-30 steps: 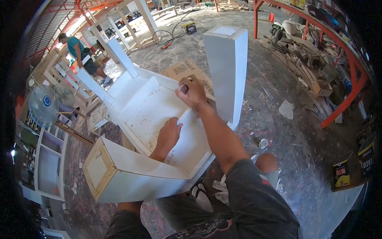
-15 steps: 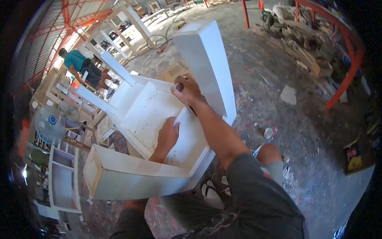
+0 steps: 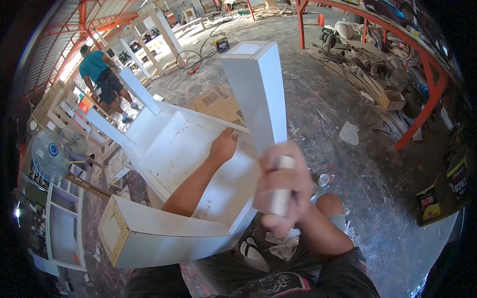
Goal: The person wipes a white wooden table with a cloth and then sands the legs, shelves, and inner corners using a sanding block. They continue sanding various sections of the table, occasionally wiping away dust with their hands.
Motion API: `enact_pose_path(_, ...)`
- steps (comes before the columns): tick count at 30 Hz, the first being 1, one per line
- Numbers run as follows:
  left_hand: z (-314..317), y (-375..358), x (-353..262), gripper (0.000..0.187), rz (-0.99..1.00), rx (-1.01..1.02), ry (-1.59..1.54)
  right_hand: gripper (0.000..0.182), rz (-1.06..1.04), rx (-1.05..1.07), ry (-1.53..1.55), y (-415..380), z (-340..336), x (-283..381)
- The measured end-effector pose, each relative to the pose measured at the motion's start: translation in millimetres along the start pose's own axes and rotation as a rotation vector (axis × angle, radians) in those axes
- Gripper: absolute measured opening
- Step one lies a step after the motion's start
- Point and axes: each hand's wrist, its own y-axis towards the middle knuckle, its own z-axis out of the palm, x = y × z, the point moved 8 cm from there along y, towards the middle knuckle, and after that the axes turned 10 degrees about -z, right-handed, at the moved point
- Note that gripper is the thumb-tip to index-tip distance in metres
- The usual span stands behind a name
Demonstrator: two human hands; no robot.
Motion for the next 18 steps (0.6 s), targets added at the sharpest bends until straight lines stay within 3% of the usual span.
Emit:
enact_pose_path(2,-8.7,3.6,-13.5,0.040,-0.051,0.053,0.030,0.053,0.217,-0.217,-0.027,-37.6,-26.5,-1.0)
enact_pose_path(3,-7.6,3.8,-13.8,0.041,-0.097,0.100,0.068,0.053,0.218,-0.208,-0.029,-52.6,-31.6,8.3)
enact_pose_path(5,-6.2,2.3,-10.2,0.039,-0.072,0.060,0.083,0.055,0.776,-0.551,0.036,-124.0,-61.8,-6.9)
enact_pose_path(7,-7.2,-4.3,-3.6,0.037,-0.059,0.028,0.107,0.049,1.039,-0.620,0.140,-211.5,-80.5,-4.8)
enact_pose_path(8,-10.6,-13.0,-1.7,0.037,0.006,-0.003,0.159,0.049,1.056,-0.612,0.143,-230.9,-77.2,7.7)
enact_pose_path(10,-17.4,-36.6,9.9,0.038,0.049,-0.028,0.206,0.047,1.361,-0.655,0.262,-278.6,-59.5,29.1)
enact_pose_path(13,-33.8,-80.7,34.0,0.043,0.126,-0.074,0.204,0.049,1.653,-0.777,0.358,-329.8,-31.5,61.7)
enact_pose_path(14,-41.2,-95.7,43.1,0.043,0.099,-0.068,0.201,0.051,1.591,-0.768,0.284,-319.0,-20.4,69.5)
enact_pose_path(16,-53.1,-124.6,57.8,0.042,0.084,-0.020,0.183,0.053,1.610,-0.675,0.479,-352.8,-6.3,75.9)
enact_pose_path(18,-68.4,-151.5,66.8,0.040,0.084,-0.039,0.183,0.060,1.671,-0.621,0.470,-349.9,2.3,86.8)
